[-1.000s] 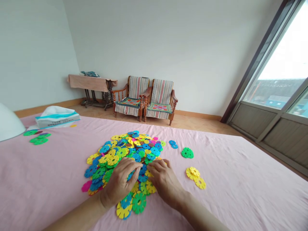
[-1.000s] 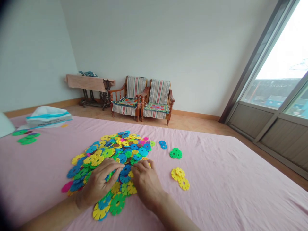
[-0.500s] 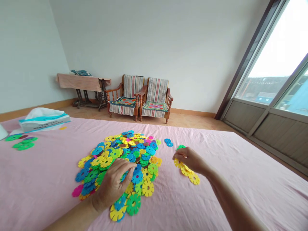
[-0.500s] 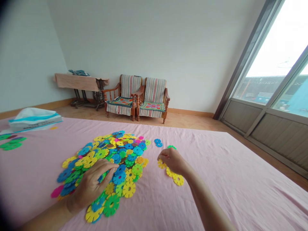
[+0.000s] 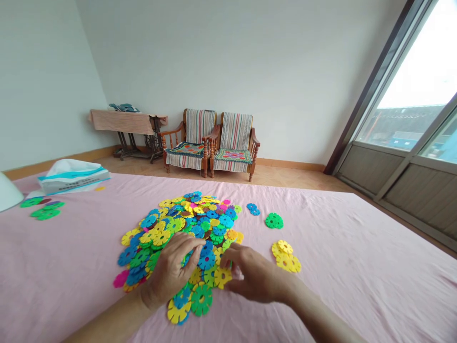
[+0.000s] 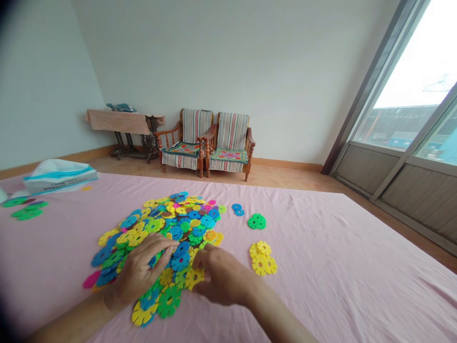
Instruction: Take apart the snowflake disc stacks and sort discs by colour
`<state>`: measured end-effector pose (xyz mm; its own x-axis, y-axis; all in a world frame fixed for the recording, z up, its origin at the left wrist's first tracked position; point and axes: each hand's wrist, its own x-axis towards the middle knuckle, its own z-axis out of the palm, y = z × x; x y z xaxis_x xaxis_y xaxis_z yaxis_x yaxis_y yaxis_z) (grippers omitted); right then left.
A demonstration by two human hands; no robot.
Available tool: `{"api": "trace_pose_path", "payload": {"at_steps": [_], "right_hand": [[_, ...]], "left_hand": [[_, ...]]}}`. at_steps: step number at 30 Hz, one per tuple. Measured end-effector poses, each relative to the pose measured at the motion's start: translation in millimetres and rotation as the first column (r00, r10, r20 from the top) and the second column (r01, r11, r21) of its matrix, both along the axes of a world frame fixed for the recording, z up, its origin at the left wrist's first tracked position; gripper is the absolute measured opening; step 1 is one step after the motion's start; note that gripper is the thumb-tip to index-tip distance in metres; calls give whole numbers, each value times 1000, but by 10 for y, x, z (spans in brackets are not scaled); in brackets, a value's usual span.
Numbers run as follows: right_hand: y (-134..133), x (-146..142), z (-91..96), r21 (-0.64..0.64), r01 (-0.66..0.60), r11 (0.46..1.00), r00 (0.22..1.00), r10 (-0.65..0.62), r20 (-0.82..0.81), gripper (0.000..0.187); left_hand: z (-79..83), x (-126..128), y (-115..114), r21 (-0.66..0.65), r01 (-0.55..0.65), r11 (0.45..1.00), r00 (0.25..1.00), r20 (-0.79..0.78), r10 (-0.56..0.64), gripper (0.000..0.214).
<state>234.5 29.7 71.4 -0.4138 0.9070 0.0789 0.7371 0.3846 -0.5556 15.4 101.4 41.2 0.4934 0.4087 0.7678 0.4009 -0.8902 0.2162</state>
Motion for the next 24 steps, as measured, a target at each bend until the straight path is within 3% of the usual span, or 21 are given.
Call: {"api": "trace_pose_path", "payload": {"at_steps": [5,13,16,18,21,24], "right_hand": [[-97,-187,-37,120,-7,993,974,-21,226,35],[-84,-245,-52,196,-42,980,938,-29,347,9],[-49,-189,-78,215,-34,976,946,-38,323,16],[-13,-108,-57,198,49,979,967,-96,237,21],[51,81,51,138,182,974,978,-193,75,21],[105,330,192,39,245,969,967,-247,64,25]], "left_hand": [[-17,-11,4,-14,11,1000,1000,-5,-11,15],[-34,-6,9,-14,16,1000,1000,6,-15,14],[-35,-7,13,-15,20,1000,1000,1,-20,14],[-37,-8,17,-15,23,1000,1000,1,-23,14],[-39,-10,19,-14,33,999,999,7,-32,15],[-35,-11,17,-15,43,999,999,14,-43,14]]}}
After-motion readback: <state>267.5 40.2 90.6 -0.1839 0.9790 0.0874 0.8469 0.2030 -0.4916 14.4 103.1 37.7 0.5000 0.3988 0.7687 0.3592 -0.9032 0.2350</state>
